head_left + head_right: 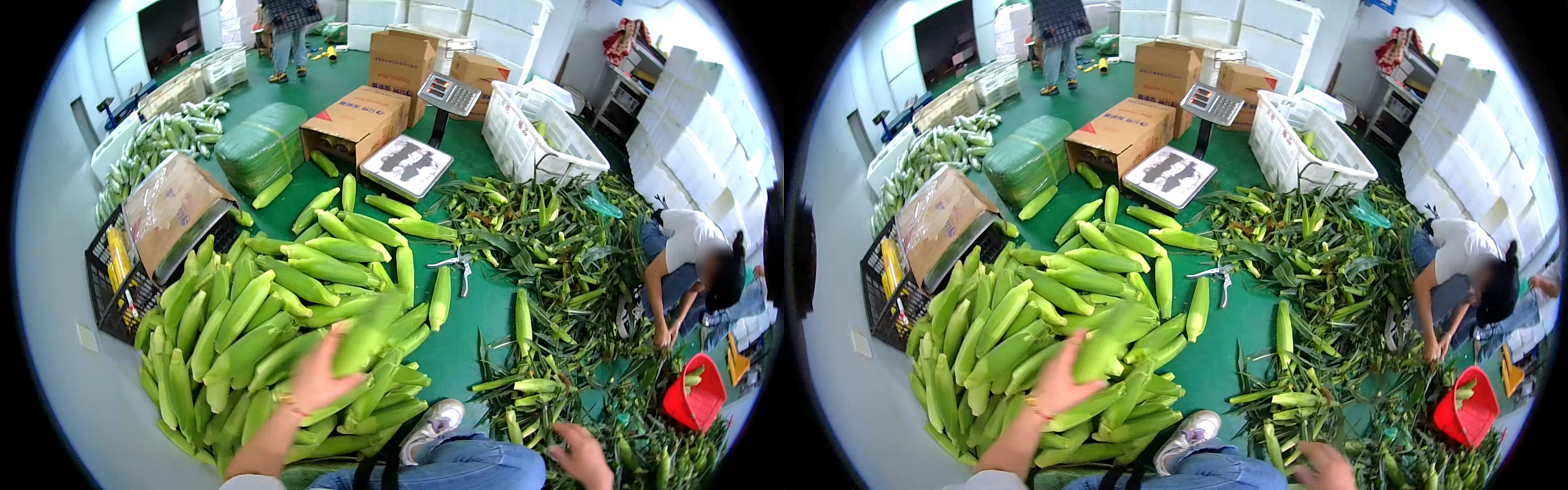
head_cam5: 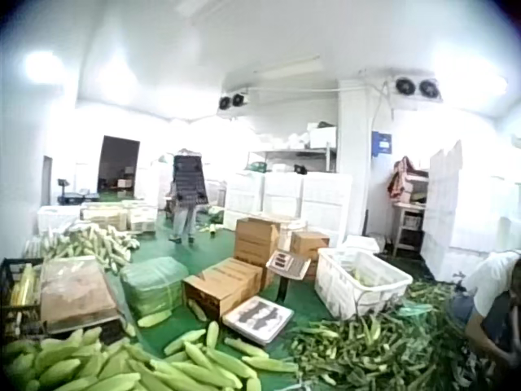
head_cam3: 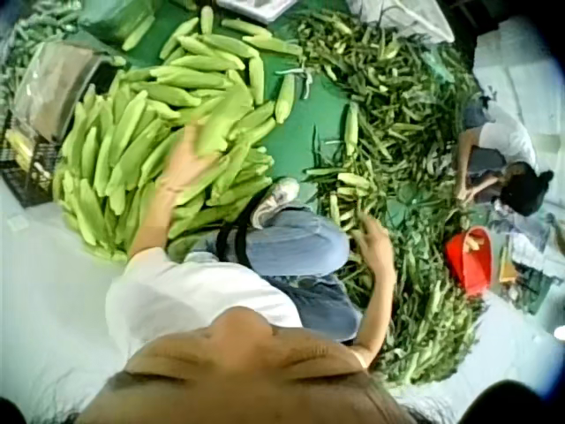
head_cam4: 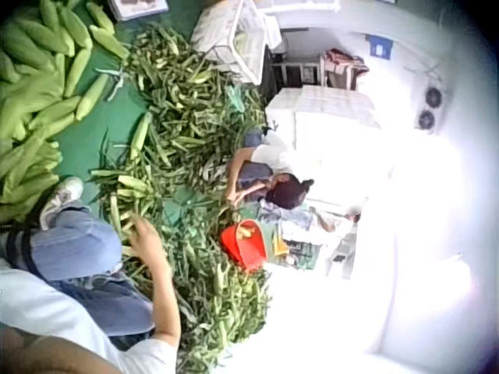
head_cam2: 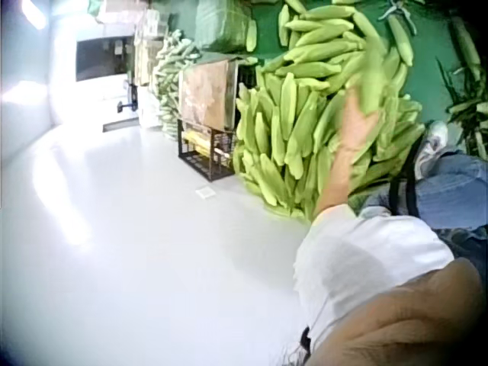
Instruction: The person husks corn by cutting the base with shears and peeling back the leaves by hand, then places the husked corn into a pile or a basket.
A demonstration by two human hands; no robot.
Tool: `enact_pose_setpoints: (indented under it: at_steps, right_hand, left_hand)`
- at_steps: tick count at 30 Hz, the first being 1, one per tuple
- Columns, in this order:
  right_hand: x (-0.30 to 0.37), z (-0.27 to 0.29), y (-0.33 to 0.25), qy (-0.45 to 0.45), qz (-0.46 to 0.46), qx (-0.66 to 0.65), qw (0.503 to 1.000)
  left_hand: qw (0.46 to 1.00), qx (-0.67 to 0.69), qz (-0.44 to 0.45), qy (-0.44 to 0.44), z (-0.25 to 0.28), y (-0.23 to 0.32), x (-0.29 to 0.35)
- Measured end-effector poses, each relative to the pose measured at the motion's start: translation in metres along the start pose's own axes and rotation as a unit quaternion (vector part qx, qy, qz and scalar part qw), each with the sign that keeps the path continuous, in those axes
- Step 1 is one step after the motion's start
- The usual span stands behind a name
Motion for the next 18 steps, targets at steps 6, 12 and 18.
enact_pose_setpoints:
  at_steps: [6, 12, 18]
  right_hand:
    - [0.095, -0.034, 0.157, 0.093, -0.249, 0.000, 0.964]
    - [0.135, -0.112, 0.197, 0.185, -0.295, -0.087, 0.933]
    - [0.148, -0.211, 0.185, 0.090, -0.373, -0.178, 0.906]
  left_hand:
    - [0.899, -0.365, 0.201, 0.133, 0.130, -0.126, 0.087]
    - [0.809, -0.546, -0.015, 0.217, 0.061, -0.065, 0.039]
    - [0.987, -0.050, -0.133, -0.076, -0.222, -0.038, -0.173]
Point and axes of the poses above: each hand's wrist, its own x-axis away from the middle knuckle, its own z-axis out of the back of the hand, y = z × x, the point moved 5 cm from there along -x, towards the middle knuckle, and after that the axes turned 4 degrees about -y, right-handed, at the moved point
